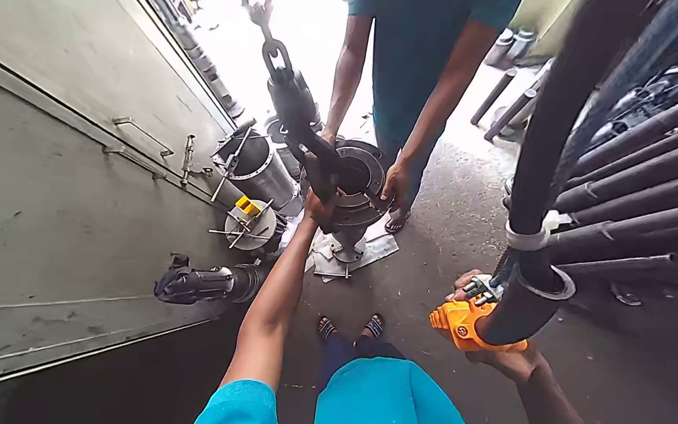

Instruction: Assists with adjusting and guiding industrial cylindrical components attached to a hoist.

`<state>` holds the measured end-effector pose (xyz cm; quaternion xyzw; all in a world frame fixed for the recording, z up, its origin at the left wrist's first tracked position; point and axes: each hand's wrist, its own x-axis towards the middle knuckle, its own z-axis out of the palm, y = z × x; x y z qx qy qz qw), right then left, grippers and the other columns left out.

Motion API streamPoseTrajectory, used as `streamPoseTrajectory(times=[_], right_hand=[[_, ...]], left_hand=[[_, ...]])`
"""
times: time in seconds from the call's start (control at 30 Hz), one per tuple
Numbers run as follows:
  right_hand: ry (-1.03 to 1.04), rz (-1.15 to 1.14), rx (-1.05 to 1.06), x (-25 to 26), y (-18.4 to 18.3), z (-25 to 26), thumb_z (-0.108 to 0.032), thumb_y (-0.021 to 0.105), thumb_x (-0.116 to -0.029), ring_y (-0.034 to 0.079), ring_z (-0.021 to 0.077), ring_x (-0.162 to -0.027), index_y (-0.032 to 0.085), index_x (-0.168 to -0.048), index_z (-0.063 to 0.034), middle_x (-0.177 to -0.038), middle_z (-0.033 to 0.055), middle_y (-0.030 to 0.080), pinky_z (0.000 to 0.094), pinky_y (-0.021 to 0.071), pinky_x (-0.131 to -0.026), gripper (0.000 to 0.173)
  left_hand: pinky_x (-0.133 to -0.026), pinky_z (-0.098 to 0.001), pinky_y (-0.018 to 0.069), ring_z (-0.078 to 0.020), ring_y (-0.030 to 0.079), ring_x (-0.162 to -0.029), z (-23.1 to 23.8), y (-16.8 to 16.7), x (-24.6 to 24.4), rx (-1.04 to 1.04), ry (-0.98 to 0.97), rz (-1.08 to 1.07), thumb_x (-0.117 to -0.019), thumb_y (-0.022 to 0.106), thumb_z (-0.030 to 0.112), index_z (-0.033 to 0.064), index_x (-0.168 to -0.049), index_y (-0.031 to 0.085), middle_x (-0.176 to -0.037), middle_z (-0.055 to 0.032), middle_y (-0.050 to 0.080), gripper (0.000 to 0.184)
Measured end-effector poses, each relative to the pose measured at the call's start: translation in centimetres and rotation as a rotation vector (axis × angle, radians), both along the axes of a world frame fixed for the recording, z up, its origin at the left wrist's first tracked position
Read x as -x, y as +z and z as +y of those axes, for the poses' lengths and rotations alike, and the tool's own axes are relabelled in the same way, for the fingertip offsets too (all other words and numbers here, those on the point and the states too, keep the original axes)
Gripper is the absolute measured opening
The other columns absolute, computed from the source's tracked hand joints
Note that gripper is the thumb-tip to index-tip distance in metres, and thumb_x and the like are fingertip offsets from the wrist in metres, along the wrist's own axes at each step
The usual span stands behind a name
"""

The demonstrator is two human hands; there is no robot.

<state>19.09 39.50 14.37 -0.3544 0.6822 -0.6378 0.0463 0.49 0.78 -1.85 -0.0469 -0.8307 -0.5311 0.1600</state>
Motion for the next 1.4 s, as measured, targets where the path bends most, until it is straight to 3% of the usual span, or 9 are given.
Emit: streamPoseTrajectory(times=[0.07, 0.2, 0.3, 0.43, 0.57, 0.87, 1.0, 1.13, 1.4], right_hand=[[-0.049, 0.053, -0.007, -0.4, 0.0, 0.0, -0.058, 0.077, -0.0818, 0.059, 0.0146, -0.113, 0.061, -0.128, -0.0167, -0.124, 0.0037, 0.058, 0.0306, 0.0543, -0.093, 0.064], [0.089, -0.151, 0.182, -1.8, 0.2, -0.8, -0.044, 0.077, -0.085, 0.065, 0.0389, -0.118, 0.047, -0.14, -0.0129, -0.135, 0.0203, 0.062, 0.0512, 0.0594, -0.097, 0.07], [0.053, -0.223, 0.228, -3.6, 0.2, -1.4, -0.048, 0.078, -0.0839, 0.07, 0.0308, -0.104, 0.047, -0.143, -0.0216, -0.119, 0.0121, 0.068, 0.0462, 0.063, -0.085, 0.072], [-0.134, 0.023, 0.093, -4.6, -1.3, -0.9, -0.051, 0.073, -0.0878, 0.069, 0.0202, -0.108, 0.049, -0.143, -0.0175, -0.122, 0.0052, 0.067, 0.0382, 0.062, -0.088, 0.069], [-0.166, -0.041, 0.128, -3.9, -1.6, -0.3, -0.052, 0.077, -0.0843, 0.071, 0.0304, -0.103, 0.051, -0.139, -0.0175, -0.116, 0.0118, 0.07, 0.0466, 0.0629, -0.085, 0.069], [-0.303, -0.007, 0.024, -3.9, -1.3, 2.6, -0.05, 0.077, -0.0857, 0.07, 0.0311, -0.107, 0.052, -0.137, -0.0165, -0.119, 0.0118, 0.069, 0.0476, 0.0619, -0.088, 0.067], [-0.324, 0.04, -0.003, -3.7, -0.8, 2.9, -0.051, 0.075, -0.0861, 0.071, 0.0291, -0.103, 0.052, -0.137, -0.0149, -0.116, 0.011, 0.07, 0.0461, 0.0629, -0.086, 0.067], [-0.323, 0.057, 0.029, -3.6, -1.0, 3.3, -0.051, 0.076, -0.0865, 0.07, 0.0294, -0.107, 0.049, -0.141, -0.0204, -0.121, 0.0098, 0.069, 0.0464, 0.0618, -0.089, 0.067], [-0.378, 0.068, 0.03, -4.0, -1.0, 3.7, -0.05, 0.077, -0.0867, 0.07, 0.0295, -0.107, 0.051, -0.139, -0.0186, -0.12, 0.0101, 0.069, 0.0472, 0.0617, -0.089, 0.066]], left_hand=[[-0.102, -0.0429, 0.0515, -0.0211, 0.068, -0.108, 0.2, 0.0, 0.1, -0.01, -0.012, 0.022, -0.0912, 0.063, 0.033, -0.0018, -0.114, 0.068, -0.109, -0.0155, 0.072, 0.041], [-0.104, -0.0433, 0.05, -0.0204, 0.067, -0.108, 0.1, 0.7, 0.4, 0.066, -0.027, 0.009, -0.093, 0.062, 0.03, 0.0015, -0.111, 0.07, -0.107, -0.0128, 0.073, 0.035], [-0.098, -0.041, 0.0528, -0.0165, 0.069, -0.101, 0.3, 0.9, 0.1, 0.085, -0.009, 0.059, -0.0932, 0.062, 0.032, 0.0033, -0.107, 0.071, -0.102, -0.0102, 0.074, 0.033], [-0.101, -0.0412, 0.0501, -0.0181, 0.068, -0.104, 0.7, 1.7, -0.6, 0.067, 0.016, 0.058, -0.0914, 0.063, 0.031, 0.0005, -0.11, 0.07, -0.105, -0.0132, 0.073, 0.036], [-0.101, -0.0396, 0.0507, -0.014, 0.068, -0.103, 0.2, 0.8, -0.3, -0.025, -0.036, 0.082, -0.0913, 0.062, 0.031, 0.0025, -0.108, 0.071, -0.103, -0.0093, 0.074, 0.035], [-0.096, -0.0388, 0.0559, -0.0142, 0.07, -0.1, -0.2, -0.4, 0.0, -0.235, -0.245, 0.165, -0.0973, 0.06, 0.031, 0.0013, -0.11, 0.068, -0.103, -0.0078, 0.075, 0.033], [-0.095, -0.0351, 0.0549, -0.0107, 0.068, -0.1, -0.4, 0.0, -0.2, -0.179, -0.293, 0.205, -0.1014, 0.057, 0.039, 0.0019, -0.11, 0.068, -0.102, -0.006, 0.073, 0.04], [-0.107, -0.0402, 0.0488, -0.0158, 0.066, -0.11, -0.2, 0.7, -0.5, -0.181, -0.335, 0.177, -0.1005, 0.056, 0.038, 0.0016, -0.108, 0.066, -0.107, -0.0082, 0.073, 0.039], [-0.104, -0.0417, 0.0508, -0.0183, 0.067, -0.111, -0.5, 0.3, -0.4, -0.174, -0.328, 0.184, -0.1011, 0.052, 0.042, 0.0026, -0.105, 0.066, -0.108, -0.0091, 0.072, 0.042]])
